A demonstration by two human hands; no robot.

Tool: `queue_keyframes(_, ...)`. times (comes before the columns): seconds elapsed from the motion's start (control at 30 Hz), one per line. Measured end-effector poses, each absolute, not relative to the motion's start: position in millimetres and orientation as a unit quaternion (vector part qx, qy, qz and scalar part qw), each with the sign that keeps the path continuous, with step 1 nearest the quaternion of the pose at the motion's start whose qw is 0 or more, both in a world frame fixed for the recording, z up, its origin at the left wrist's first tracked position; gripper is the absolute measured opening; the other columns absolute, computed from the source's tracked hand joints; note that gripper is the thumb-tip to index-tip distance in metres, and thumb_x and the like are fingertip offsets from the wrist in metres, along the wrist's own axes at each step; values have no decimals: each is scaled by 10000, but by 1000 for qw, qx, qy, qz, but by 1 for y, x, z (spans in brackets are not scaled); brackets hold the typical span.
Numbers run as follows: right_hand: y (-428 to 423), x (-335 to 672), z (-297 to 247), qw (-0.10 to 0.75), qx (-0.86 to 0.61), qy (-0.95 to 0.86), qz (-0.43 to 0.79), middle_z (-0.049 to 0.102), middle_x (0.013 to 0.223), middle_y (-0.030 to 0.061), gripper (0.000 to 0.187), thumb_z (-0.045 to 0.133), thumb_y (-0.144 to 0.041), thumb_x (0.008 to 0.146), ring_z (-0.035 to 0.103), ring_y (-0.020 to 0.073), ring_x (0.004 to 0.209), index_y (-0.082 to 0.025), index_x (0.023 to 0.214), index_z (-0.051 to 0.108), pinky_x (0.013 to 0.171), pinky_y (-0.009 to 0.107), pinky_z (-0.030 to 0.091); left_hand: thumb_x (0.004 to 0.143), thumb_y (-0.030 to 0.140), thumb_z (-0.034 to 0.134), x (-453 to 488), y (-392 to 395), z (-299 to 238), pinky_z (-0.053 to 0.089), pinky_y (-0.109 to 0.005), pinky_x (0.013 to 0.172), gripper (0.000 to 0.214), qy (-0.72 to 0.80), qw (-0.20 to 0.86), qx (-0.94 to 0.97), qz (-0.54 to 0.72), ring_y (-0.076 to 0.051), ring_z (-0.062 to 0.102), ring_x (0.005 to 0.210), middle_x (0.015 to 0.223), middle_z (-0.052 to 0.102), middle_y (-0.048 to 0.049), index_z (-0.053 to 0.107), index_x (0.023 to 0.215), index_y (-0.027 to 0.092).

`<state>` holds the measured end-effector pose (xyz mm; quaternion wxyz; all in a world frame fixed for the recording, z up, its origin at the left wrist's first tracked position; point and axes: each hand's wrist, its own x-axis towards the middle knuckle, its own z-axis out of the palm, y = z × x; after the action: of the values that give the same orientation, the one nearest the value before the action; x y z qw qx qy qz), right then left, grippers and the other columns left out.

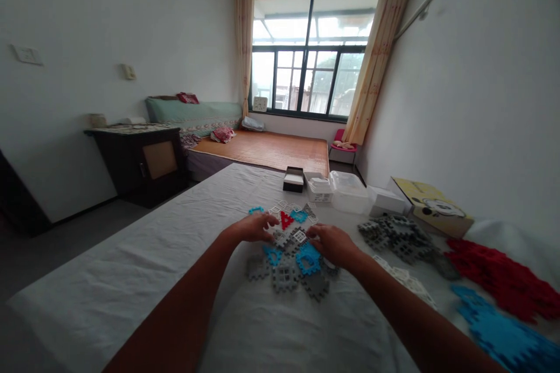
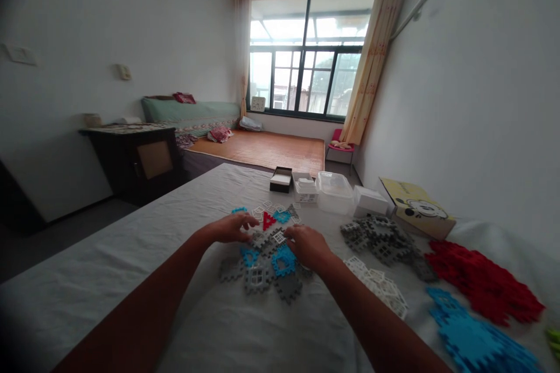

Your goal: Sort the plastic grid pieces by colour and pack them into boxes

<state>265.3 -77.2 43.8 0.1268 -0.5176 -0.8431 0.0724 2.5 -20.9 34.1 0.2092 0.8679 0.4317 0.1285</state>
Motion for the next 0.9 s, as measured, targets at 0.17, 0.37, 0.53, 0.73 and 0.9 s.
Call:
queue_keyframes(0.17,-44,247,40,55,-484,-869,87,608,1123,64,353,612,-268,754,592,221,963,-270,1106,635,818,304,425,663,290,722,4,-24,33,432,-223,745,390,416,197,882,104,-159,579,828,1053,633,-31,655,1044,237)
queue_keyframes(0.37,-24,244,34,19,-461,-881,103,639,1006,77,308,701,-202,644,587,224,911,-200,951,688,801,292,432,613,265,739,3,-21,31,433,-229,698,413,431,244,862,107,-168,573,830,964,628,-30,602,995,184)
queue_keyframes(0.53,-23,249,37,13,-460,-879,123,650,885,46,272,753,-269,594,576,185,800,-184,842,682,688,253,419,623,248,704,-2,-18,33,411,-201,585,298,428,295,841,152,-127,545,686,774,599,7,586,880,154)
queue_keyframes(0.73,-30,255,36,53,-479,-865,143,638,758,-1,250,747,-289,598,533,124,653,-171,794,646,553,211,359,735,276,576,-11,-19,38,409,-216,592,154,517,187,827,121,-136,560,657,728,618,7,632,838,176)
queue_keyframes(0.9,-47,254,41,128,-490,-851,141,663,774,6,131,588,-268,767,572,125,686,-181,854,635,610,222,389,767,280,578,6,-27,34,407,-290,820,251,526,95,828,170,-219,551,990,1055,617,-57,642,1004,227)
